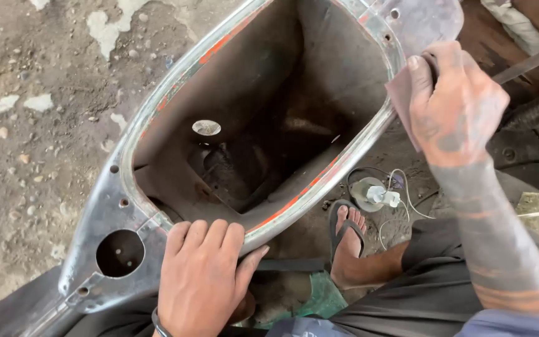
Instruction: Sanding the metal frame of a motorcycle using a sanding block and sandpaper to prepare it for finishing.
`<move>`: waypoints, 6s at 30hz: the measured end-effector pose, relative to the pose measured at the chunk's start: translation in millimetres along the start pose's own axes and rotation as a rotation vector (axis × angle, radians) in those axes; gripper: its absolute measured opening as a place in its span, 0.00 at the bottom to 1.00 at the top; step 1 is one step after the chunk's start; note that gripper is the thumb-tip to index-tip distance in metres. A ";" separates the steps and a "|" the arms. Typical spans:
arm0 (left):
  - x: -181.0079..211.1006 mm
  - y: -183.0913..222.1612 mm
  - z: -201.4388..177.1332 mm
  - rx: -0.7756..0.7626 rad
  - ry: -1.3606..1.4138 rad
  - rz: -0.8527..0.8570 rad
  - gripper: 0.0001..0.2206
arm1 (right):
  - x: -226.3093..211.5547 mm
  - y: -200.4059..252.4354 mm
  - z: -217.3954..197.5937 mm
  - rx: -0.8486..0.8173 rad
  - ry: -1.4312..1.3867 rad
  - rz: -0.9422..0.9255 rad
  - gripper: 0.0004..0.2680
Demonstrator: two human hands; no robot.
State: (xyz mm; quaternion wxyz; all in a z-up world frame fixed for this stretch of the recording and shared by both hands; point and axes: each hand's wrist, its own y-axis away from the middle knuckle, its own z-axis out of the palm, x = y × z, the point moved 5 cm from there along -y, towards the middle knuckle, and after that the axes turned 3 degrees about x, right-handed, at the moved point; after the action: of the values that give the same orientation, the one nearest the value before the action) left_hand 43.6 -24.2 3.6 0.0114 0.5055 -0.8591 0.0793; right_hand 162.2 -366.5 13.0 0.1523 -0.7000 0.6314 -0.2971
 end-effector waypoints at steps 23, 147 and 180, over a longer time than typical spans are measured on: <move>-1.6 -2.1 0.3 0.054 -0.067 -0.009 0.22 | -103.4 6.0 -57.5 -0.007 -0.105 -0.084 0.09; -5.4 5.4 12.0 0.106 0.075 0.037 0.18 | -66.8 1.4 -27.9 -0.013 -0.594 0.187 0.06; -2.8 4.4 12.2 0.363 0.032 0.088 0.21 | -76.4 -7.9 2.0 -0.018 -0.365 -0.399 0.14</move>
State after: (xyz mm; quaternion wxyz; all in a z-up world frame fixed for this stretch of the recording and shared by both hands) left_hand 41.9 -21.4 -9.3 -0.0697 0.4600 -0.8516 0.2416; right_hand 167.7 -291.1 -1.0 0.1956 -0.8537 0.4459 -0.1845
